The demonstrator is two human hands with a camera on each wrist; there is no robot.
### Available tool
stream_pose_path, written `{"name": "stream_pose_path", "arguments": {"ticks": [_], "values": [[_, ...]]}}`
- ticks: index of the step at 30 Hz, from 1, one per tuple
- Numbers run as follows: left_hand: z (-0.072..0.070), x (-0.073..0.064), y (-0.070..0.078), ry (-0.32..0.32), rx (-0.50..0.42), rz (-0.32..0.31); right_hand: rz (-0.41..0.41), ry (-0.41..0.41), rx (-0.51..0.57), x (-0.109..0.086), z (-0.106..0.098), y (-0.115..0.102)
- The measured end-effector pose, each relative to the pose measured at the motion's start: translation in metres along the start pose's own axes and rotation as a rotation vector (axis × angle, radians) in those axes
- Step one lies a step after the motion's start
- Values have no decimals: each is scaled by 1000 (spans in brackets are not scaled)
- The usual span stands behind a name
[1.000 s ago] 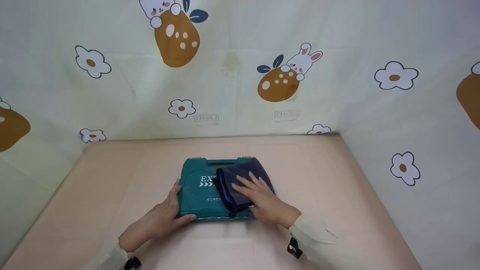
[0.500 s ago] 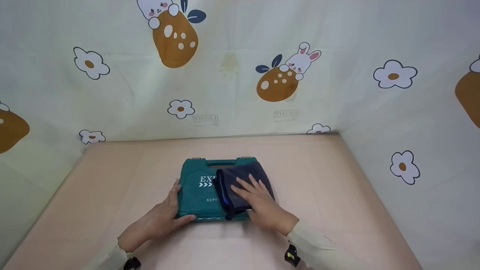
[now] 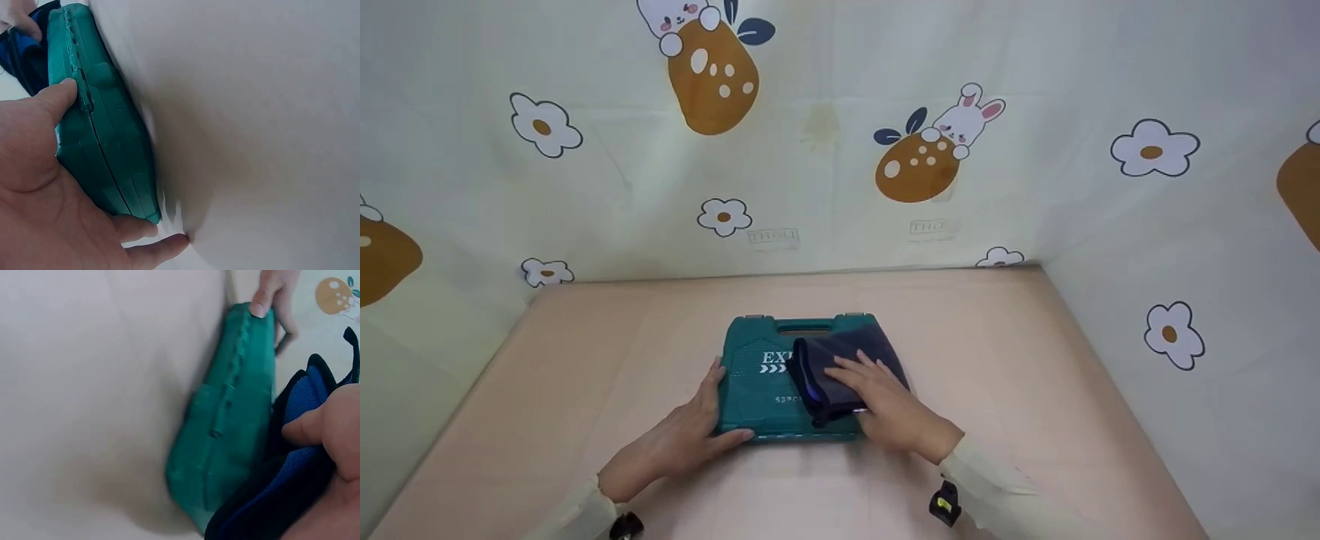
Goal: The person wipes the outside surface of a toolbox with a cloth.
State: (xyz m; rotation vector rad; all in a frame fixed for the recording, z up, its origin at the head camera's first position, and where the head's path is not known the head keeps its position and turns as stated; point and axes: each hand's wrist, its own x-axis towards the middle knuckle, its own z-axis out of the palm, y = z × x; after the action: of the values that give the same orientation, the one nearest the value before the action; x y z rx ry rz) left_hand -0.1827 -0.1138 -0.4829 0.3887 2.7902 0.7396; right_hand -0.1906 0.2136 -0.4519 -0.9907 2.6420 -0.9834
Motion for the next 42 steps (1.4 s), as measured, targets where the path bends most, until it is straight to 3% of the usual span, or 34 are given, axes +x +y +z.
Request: {"name": "stream_pose_path", "arguments": {"ticks": [7, 18, 26, 31, 38, 42], "values": [[-3, 4, -5, -9, -2, 11, 16, 24, 15, 27, -20, -5], [-2, 6, -3, -10, 19, 15, 170, 128, 1, 106, -52, -19], [-3, 8, -2, -15, 25, 7, 204, 142, -99, 162, -42, -29], [-4, 8, -2, -28, 13, 7, 251, 85, -154, 192, -16, -35], [-5, 8, -1, -61, -2, -3, 326, -173, -291, 219, 15, -36], [-5, 7, -1, -64, 9, 5, 413, -202, -281, 225, 18, -34]]}}
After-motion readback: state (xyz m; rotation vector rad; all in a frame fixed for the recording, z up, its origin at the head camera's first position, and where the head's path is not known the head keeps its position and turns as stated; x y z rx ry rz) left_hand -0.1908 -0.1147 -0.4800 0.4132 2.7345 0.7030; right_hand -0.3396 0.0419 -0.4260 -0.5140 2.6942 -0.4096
